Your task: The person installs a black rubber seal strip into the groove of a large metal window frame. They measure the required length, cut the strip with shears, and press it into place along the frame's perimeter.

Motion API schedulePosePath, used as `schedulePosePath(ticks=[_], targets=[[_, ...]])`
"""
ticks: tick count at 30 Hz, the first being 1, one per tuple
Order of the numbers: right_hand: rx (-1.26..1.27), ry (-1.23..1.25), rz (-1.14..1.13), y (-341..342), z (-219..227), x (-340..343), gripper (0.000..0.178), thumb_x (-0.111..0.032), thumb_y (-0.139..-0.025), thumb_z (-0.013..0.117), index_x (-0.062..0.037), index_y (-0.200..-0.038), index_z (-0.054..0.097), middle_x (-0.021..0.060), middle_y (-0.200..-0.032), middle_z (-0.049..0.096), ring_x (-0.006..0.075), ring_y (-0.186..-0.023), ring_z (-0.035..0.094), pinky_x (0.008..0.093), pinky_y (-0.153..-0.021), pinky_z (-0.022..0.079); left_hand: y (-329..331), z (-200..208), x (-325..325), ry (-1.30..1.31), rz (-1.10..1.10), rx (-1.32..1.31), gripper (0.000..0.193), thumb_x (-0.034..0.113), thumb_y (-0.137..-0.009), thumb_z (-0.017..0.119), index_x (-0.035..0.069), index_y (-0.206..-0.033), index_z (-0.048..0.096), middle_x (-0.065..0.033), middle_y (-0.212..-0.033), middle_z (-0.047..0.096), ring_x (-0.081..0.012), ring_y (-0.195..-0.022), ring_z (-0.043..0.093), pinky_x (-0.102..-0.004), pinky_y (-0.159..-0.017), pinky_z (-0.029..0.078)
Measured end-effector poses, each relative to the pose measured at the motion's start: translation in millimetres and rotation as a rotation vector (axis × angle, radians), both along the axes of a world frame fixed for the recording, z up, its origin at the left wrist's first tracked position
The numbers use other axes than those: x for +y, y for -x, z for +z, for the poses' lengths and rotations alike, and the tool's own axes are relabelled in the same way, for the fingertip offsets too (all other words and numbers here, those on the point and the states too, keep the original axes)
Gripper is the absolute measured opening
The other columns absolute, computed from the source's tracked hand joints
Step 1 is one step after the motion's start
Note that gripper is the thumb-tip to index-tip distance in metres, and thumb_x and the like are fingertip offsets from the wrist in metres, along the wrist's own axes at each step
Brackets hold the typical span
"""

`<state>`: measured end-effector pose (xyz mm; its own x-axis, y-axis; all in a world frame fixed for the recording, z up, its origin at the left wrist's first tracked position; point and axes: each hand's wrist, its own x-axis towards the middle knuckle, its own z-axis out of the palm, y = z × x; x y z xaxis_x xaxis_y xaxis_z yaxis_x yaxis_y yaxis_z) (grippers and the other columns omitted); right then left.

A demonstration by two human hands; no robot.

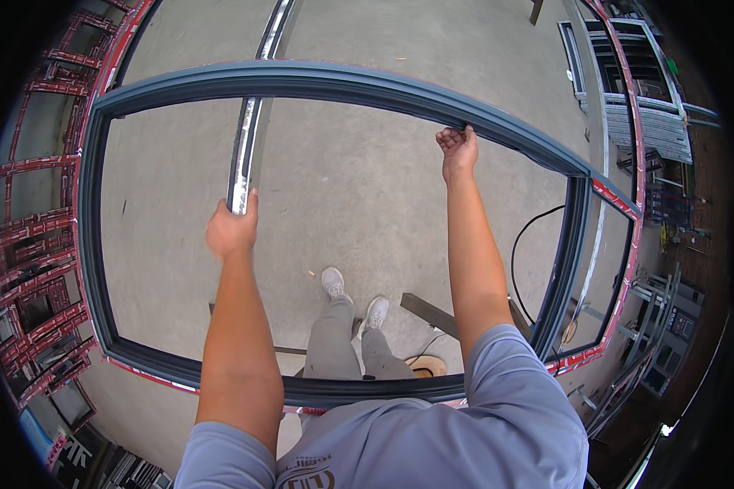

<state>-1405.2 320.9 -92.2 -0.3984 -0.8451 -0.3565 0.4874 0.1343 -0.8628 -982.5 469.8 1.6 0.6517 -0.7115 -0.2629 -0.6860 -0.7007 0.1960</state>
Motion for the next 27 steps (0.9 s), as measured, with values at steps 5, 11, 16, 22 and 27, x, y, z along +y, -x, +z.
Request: schedulePosePath(ticks=[5, 11, 16, 22, 27], targets=[[-0.058, -0.020, 0.062, -32.8, 1.7, 1.6, 0.043, -0.044, -0.103, 0.041, -0.0042, -0.101, 0.057, 0.0100, -0.078, 0.064, 0.0262, -0.077, 0.065, 0.0405, -0.080, 0.054, -0.2, -1.7, 0.7, 0.014, 0.001, -0.028, 0.062, 0.068, -0.080, 0.064, 0.008, -0.091, 0.069, -0.0145, -0.088, 0.073, -0.0368, -0.084, 0.070, -0.0479, -0.075, 0.054], [0.133, -0.098, 0.397, -89.2, 16.3, 23.4, 0.051, -0.045, -0.099, 0.054, -0.0024, -0.126, 0.054, 0.0094, -0.093, 0.067, 0.0213, -0.085, 0.067, 0.0344, -0.081, 0.053, 0.1, -3.4, 0.5, 0.011, -0.011, 0.003, 0.064, 0.069, -0.081, 0.063, 0.007, -0.093, 0.069, -0.0170, -0.091, 0.073, -0.0374, -0.089, 0.070, -0.0489, -0.076, 0.054], [0.431, -0.168, 0.674, -68.0, 36.7, 123.3, 0.032, -0.028, -0.102, 0.057, 0.0017, -0.111, 0.067, 0.0092, -0.098, 0.070, 0.0166, -0.088, 0.066, 0.0334, -0.087, 0.053, 1.4, -1.4, 1.3, 0.008, -0.013, 0.014, 0.067, 0.071, -0.081, 0.061, 0.007, -0.098, 0.070, -0.0160, -0.095, 0.073, -0.0371, -0.092, 0.070, -0.0489, -0.079, 0.054], [0.737, -0.364, 0.655, 19.7, 120.6, 338.1, 0.035, -0.028, -0.103, 0.052, -0.0004, -0.117, 0.068, 0.0102, -0.091, 0.073, 0.0216, -0.085, 0.069, 0.0362, -0.082, 0.054, -4.5, -10.3, 5.5, 0.021, -0.052, 0.047, 0.073, 0.076, -0.082, 0.057, 0.007, -0.105, 0.069, -0.0151, -0.101, 0.073, -0.0363, -0.098, 0.068, -0.0483, -0.083, 0.052], [1.127, -0.569, 0.571, 117.1, 207.4, 500.1, 0.037, -0.012, -0.098, 0.049, -0.0057, -0.132, 0.060, 0.0108, -0.088, 0.074, 0.0306, -0.084, 0.071, 0.0406, -0.080, 0.055, -25.1, -29.3, 8.5, 0.096, -0.134, 0.252, 0.082, 0.076, -0.081, 0.060, 0.001, -0.114, 0.066, -0.0199, -0.108, 0.071, -0.0364, -0.104, 0.067, -0.0474, -0.089, 0.050]])
